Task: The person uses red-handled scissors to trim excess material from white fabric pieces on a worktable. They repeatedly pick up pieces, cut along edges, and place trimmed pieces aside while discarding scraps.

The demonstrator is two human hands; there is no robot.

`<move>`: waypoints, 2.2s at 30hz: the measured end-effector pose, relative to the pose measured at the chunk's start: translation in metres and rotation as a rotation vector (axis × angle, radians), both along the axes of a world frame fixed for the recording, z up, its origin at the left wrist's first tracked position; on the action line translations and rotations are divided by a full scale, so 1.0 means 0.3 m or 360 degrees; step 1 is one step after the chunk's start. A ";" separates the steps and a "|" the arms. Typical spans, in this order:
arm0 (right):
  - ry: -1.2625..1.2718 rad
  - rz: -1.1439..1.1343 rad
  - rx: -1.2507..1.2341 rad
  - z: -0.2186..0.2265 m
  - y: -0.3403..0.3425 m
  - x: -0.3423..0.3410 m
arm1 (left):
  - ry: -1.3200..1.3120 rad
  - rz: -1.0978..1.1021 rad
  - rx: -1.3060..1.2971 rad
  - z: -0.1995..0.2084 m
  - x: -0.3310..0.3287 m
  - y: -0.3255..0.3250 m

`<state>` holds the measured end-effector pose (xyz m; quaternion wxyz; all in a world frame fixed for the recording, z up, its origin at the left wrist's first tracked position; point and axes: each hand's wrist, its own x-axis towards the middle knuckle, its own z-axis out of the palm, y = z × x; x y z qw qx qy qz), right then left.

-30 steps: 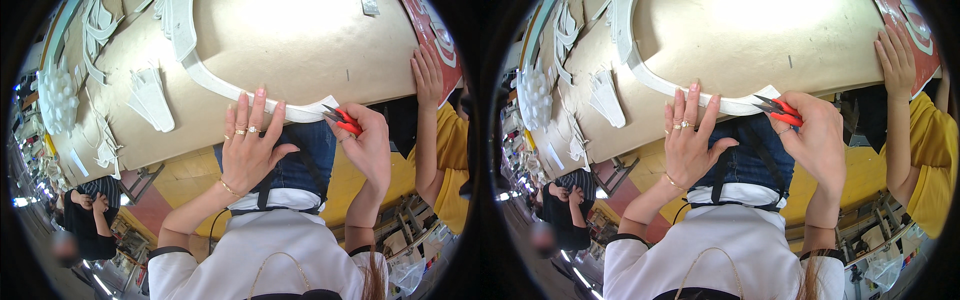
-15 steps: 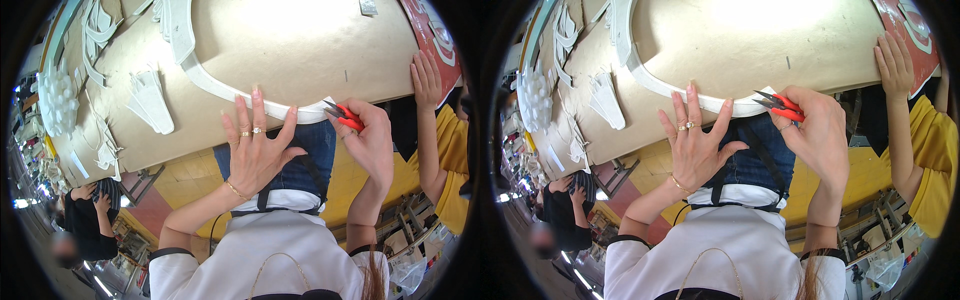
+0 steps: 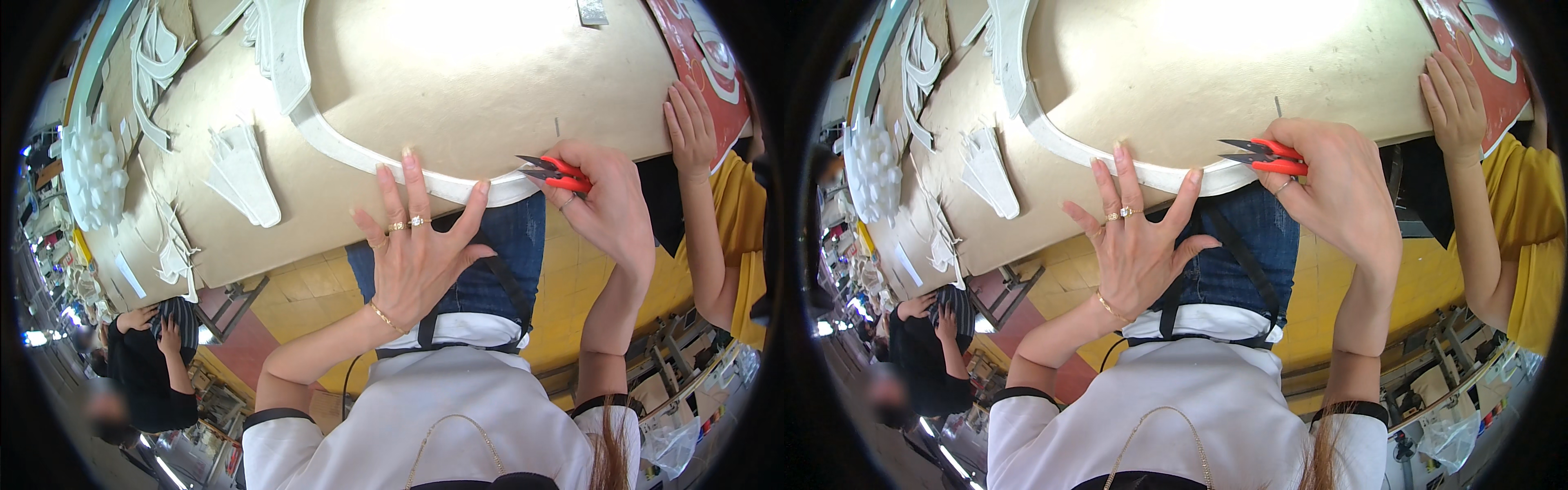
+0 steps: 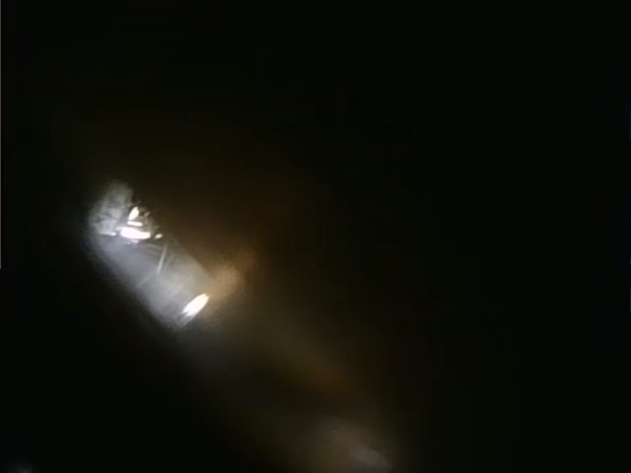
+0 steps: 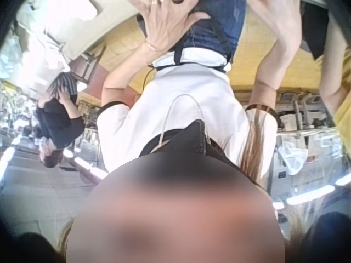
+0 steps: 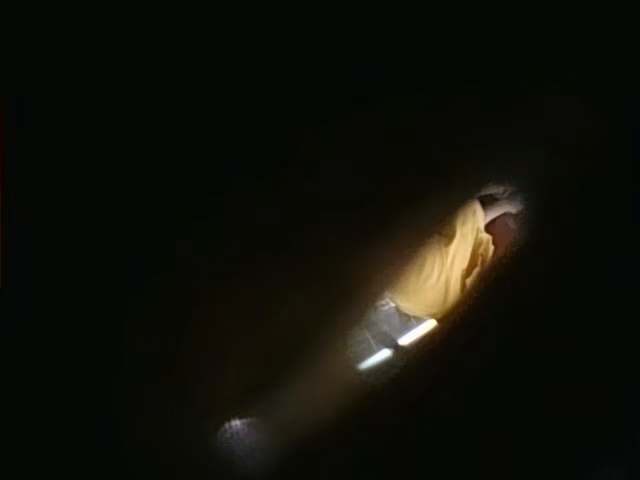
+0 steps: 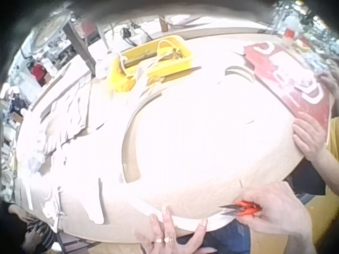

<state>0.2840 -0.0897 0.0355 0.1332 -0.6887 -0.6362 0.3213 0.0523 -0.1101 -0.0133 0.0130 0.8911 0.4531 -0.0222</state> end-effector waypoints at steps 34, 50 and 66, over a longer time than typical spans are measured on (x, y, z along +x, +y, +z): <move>-0.0035 0.0226 -0.0054 0.006 0.071 0.022 | -0.0399 -0.0076 -0.0210 0.001 0.129 -0.023; -0.0004 0.0388 0.0014 0.007 0.140 0.142 | -0.0311 0.0040 0.0022 -0.016 0.167 -0.030; -0.0687 -0.0023 -0.0381 0.149 0.124 0.320 | -0.0261 0.0086 -0.0060 0.031 0.193 -0.015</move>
